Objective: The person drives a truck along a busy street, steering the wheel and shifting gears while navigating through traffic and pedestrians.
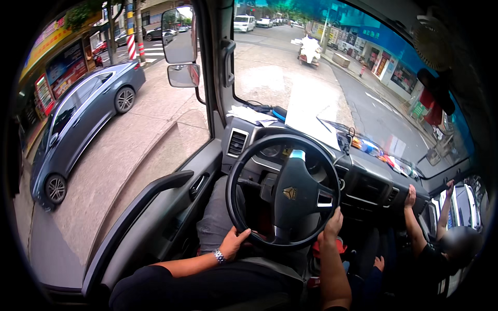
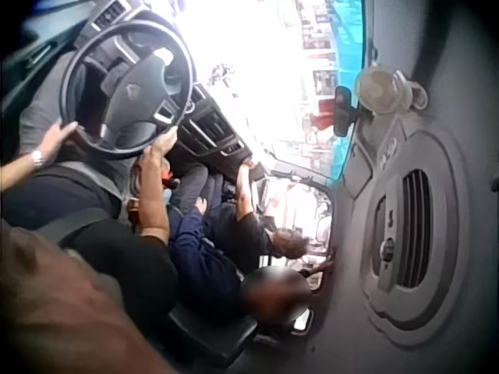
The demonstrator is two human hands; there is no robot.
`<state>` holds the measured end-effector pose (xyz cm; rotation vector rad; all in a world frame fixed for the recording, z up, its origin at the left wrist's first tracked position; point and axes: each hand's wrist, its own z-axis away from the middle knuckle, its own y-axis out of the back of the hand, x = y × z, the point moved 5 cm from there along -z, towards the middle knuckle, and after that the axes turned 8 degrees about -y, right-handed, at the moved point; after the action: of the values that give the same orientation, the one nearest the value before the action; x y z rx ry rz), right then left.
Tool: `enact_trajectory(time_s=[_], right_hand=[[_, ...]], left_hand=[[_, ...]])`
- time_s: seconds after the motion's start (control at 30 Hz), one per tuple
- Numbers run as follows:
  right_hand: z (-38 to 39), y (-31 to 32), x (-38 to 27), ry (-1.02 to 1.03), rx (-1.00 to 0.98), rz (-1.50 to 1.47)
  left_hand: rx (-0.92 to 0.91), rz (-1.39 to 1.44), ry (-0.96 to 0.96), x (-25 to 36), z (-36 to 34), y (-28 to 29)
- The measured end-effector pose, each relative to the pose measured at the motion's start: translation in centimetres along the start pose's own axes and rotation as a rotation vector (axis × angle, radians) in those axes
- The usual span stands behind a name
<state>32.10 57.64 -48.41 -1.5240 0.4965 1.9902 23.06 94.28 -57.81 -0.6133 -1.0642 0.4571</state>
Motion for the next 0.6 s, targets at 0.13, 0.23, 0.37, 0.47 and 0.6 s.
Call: enact_trajectory(time_s=[0.13,0.23,0.37,0.47,0.6], right_hand=[[-6.8,-2.4,-4.0,0.25,0.071,0.561],[-8.1,-10.3,-9.0,0.31,0.109,1.17],[-7.9,-23.3,-11.5,0.467,-0.033,1.598],[-7.3,-32.0,-9.6,0.542,-0.218,1.715],[-1.2,-40.9,-5.6,0.822,-0.49,1.748]], left_hand=[[0.178,0.031,-0.15,3.2,-2.2,3.0],[0.307,0.029,-0.272,4.9,-5.8,6.8],[0.38,0.019,-0.427,10.5,-7.8,7.5],[0.346,-0.126,-0.611,13.8,-9.6,7.7],[0.256,-0.388,-0.772,20.1,-9.4,5.2]])
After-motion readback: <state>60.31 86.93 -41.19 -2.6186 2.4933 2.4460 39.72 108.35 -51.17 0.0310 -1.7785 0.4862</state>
